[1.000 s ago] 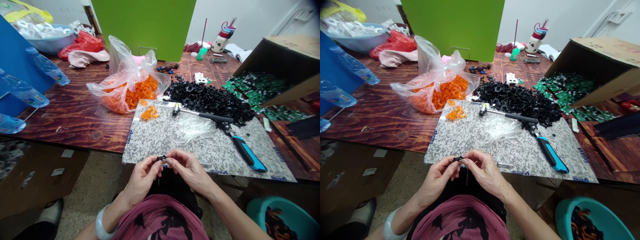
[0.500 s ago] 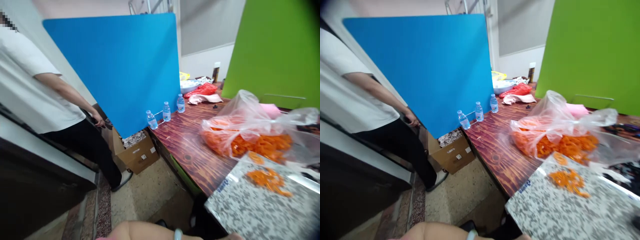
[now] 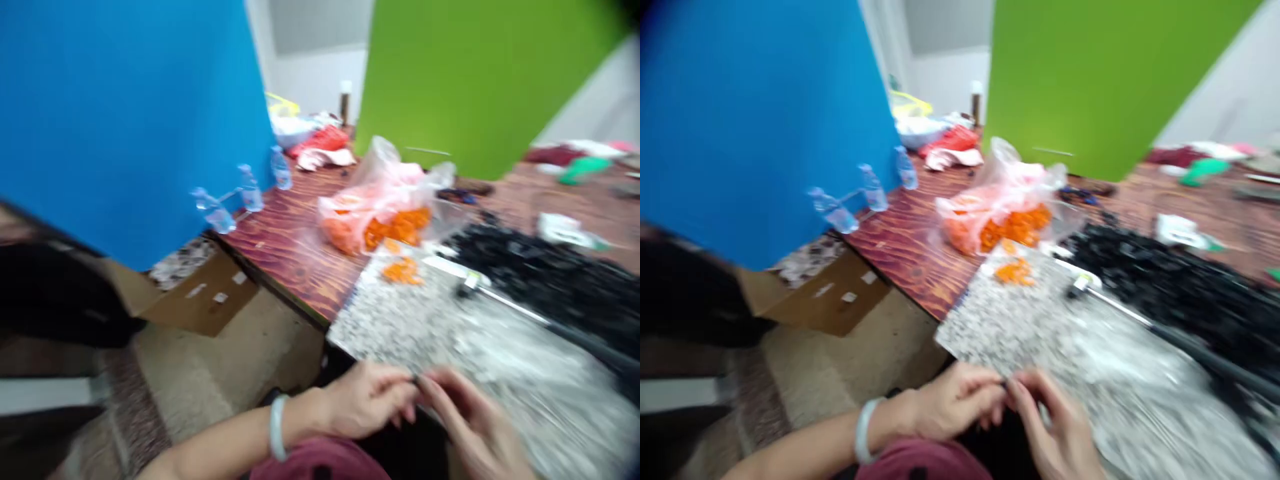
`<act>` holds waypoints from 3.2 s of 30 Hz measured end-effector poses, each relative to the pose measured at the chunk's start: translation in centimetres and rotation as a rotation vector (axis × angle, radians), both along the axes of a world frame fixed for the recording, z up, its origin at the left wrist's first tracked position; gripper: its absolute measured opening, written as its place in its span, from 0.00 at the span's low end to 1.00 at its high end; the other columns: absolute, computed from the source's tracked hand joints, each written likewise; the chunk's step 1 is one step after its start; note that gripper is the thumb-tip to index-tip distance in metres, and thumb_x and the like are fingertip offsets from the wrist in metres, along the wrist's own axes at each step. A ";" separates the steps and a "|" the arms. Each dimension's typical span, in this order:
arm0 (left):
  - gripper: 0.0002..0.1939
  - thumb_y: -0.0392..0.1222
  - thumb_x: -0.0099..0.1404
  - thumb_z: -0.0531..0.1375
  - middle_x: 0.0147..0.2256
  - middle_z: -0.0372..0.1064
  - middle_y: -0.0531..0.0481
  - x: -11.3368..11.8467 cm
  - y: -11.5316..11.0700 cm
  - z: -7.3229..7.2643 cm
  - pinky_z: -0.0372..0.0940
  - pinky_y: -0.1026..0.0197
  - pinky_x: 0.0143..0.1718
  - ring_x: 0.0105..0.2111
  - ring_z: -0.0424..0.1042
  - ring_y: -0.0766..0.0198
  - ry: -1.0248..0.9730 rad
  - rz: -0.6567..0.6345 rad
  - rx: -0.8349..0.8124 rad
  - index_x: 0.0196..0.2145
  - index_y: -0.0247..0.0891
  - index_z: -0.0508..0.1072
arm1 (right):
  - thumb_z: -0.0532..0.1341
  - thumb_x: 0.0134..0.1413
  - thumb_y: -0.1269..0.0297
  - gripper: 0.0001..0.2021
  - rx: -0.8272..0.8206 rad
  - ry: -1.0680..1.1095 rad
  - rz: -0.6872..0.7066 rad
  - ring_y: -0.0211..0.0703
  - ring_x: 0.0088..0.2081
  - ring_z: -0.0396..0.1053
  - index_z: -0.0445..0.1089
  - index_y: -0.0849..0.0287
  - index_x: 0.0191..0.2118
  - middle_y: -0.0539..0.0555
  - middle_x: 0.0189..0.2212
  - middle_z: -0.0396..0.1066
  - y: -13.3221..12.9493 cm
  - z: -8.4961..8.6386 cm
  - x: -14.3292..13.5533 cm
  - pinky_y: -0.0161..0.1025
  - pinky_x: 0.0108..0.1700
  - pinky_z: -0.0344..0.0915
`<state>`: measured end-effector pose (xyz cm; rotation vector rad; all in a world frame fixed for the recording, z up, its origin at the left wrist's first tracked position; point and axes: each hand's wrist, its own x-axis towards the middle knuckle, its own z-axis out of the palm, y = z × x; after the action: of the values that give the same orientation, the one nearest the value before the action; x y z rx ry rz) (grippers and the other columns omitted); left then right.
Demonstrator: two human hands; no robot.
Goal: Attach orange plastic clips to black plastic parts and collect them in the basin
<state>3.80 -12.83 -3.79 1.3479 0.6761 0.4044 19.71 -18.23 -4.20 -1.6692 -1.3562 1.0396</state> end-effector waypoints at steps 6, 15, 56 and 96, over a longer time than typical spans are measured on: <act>0.18 0.48 0.66 0.53 0.22 0.62 0.54 0.6 1.9 0.1 0.57 0.66 0.26 0.22 0.61 0.70 0.020 -0.001 -0.008 0.24 0.34 0.68 | 0.56 0.58 0.54 0.15 0.026 0.056 -0.032 0.38 0.26 0.63 0.64 0.59 0.26 0.50 0.22 0.65 1.7 1.5 0.3 0.35 0.29 0.59; 0.22 0.55 0.63 0.54 0.26 0.71 0.45 1.3 2.6 -1.1 0.58 0.68 0.21 0.22 0.69 0.68 -0.143 0.002 -0.569 0.32 0.30 0.72 | 0.60 0.53 0.49 0.19 -0.153 0.314 -0.070 0.36 0.25 0.64 0.69 0.63 0.26 0.51 0.23 0.69 2.3 0.4 1.5 0.33 0.29 0.59; 0.21 0.59 0.62 0.55 0.20 0.58 0.57 -0.9 2.2 -1.1 0.54 0.67 0.22 0.20 0.59 0.71 -0.024 0.296 -0.285 0.27 0.35 0.66 | 0.58 0.58 0.65 0.08 0.202 -0.704 0.071 0.45 0.41 0.65 0.70 0.60 0.42 0.59 0.40 0.68 15.5 -0.3 6.8 0.38 0.41 0.59; 0.20 0.56 0.69 0.44 0.27 0.60 0.54 0.6 1.0 -1.3 0.58 0.63 0.31 0.28 0.60 0.67 -0.014 0.117 0.045 0.34 0.37 0.63 | 0.60 0.56 0.72 0.02 0.421 -0.396 -0.122 0.37 0.30 0.64 0.69 0.59 0.35 0.50 0.28 0.70 1.2 2.0 -0.5 0.35 0.34 0.60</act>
<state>4.43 -11.79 -5.10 1.3504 0.7404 0.5250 19.23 -17.04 -2.18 -1.6535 -1.5676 0.3246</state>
